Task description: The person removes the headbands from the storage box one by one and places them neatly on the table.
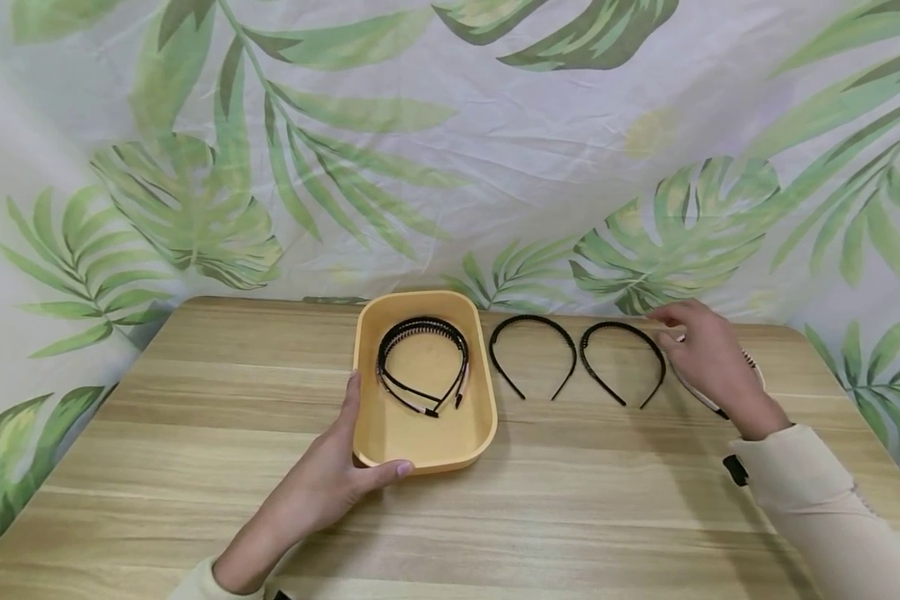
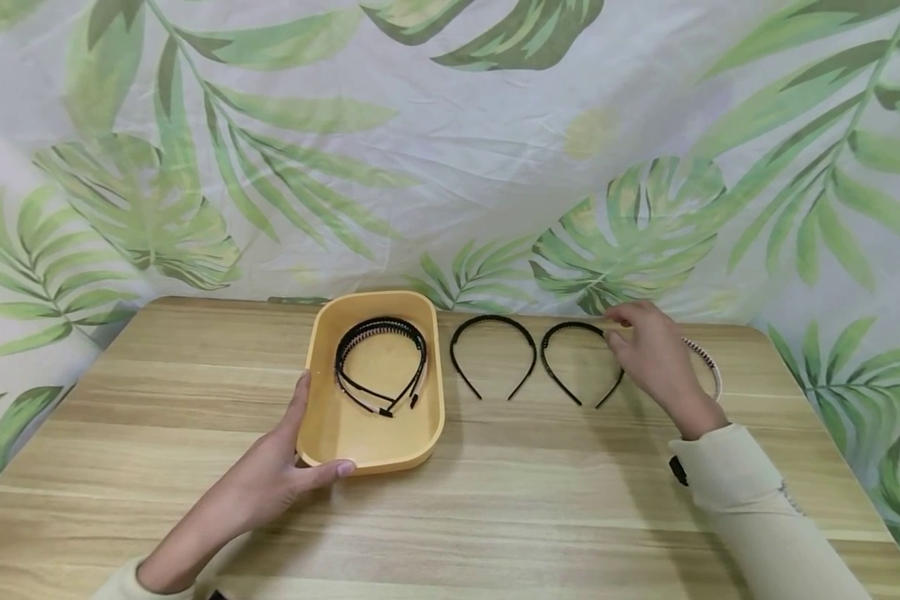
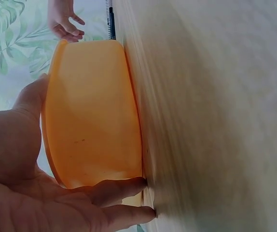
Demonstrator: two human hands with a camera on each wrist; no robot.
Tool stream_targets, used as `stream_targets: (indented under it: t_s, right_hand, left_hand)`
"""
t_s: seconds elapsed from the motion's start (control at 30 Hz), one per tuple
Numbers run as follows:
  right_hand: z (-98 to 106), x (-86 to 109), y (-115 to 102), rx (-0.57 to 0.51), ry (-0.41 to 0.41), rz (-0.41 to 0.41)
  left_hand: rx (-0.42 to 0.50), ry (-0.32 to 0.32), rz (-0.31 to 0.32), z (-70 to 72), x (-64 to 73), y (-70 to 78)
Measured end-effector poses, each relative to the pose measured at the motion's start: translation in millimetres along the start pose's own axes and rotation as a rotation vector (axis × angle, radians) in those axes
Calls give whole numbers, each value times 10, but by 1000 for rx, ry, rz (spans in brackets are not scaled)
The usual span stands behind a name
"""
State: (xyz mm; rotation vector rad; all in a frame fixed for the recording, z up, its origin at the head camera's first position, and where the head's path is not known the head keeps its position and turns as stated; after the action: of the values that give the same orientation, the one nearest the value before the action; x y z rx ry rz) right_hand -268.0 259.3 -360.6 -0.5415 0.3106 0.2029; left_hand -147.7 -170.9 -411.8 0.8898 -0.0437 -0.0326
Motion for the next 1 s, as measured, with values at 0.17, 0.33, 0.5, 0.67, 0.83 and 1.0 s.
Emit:
stream_targets:
  t_s: [0.17, 0.33, 0.5, 0.67, 0.83, 1.0]
  right_hand:
    - [-9, -2, -164, -28, 25, 22]
    - [-29, -10, -356, -57, 63, 77]
    - [-56, -14, -544, -91, 57, 105]
    - [-101, -28, -740, -135, 49, 133]
    - [-205, -48, -917, -151, 17, 130]
    - [-330, -71, -1114, -160, 5, 163]
  left_hand:
    - [10, 1, -12, -6, 1, 7]
    - [18, -5, -14, -18, -1, 10]
    - [17, -8, -8, -17, 0, 2]
    - [3, -10, -6, -12, 3, 2]
    - [8, -11, -8, -13, 2, -3]
    - [8, -11, -1, -11, 4, -11]
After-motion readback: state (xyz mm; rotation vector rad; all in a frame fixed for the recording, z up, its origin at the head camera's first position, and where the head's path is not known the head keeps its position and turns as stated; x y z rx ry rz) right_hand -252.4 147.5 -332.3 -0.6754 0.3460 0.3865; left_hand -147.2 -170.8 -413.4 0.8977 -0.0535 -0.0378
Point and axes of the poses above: each hand's wrist, its own x-axis away from the middle knuckle, its own z-axis out of the back of the hand, y = z × x, the point moved 5 cm from there along -x, towards the middle knuckle, and after that the axes turned 9 degrees about y, right-handed, at the moved point
